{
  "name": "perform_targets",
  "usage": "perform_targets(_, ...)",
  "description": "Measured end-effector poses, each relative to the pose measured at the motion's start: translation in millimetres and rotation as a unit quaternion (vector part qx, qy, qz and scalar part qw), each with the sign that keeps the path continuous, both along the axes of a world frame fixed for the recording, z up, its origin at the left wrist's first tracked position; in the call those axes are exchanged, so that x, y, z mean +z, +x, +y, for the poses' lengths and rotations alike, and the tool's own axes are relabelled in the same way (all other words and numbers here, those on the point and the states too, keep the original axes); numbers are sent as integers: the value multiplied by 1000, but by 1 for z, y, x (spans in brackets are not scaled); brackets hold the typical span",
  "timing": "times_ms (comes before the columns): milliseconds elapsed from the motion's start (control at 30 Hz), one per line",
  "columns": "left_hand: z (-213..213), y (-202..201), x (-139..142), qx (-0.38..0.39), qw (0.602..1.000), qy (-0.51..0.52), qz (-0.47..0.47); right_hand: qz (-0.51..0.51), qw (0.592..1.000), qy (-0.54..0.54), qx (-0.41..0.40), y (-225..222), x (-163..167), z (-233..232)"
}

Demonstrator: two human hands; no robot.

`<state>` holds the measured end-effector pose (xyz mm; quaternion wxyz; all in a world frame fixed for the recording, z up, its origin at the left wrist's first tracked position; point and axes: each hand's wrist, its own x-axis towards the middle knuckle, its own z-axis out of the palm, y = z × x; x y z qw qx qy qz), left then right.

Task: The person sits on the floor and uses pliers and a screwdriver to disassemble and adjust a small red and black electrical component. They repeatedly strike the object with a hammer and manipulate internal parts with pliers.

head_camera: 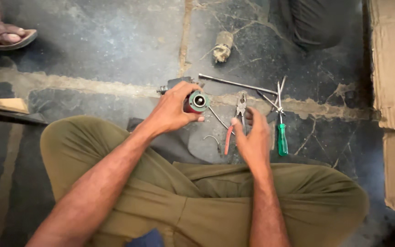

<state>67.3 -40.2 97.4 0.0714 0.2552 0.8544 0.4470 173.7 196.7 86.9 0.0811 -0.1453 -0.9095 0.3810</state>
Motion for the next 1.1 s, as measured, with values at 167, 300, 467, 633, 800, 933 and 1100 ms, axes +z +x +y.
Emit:
perform_targets(167, 11, 12, 29, -16, 992, 119, 45, 56, 985, -76, 142, -4, 17, -32)
perform_targets(300, 17, 22, 45, -42, 986, 144, 69, 130, 970, -88, 185, -5, 22, -48)
perform_targets(467, 20, 28, 58, -88, 976, 139, 143, 125, 974, -93, 161, -4, 13, -48)
perform_targets(633, 19, 28, 63, -89, 976, 117, 163, 128, 971, -114, 166, -2, 4, -48)
perform_targets(800, 18, 27, 62, -90, 973, 112, 179, 140, 971, -106, 165, -2, 4, -49)
perform_targets(933, 18, 26, 56, -94, 974, 112, 175, 127, 971, -121, 163, -1, 5, -48)
perform_targets(1100, 20, 24, 44, -94, 979, 121, 136, 136, 973, -92, 163, 0, 7, -48)
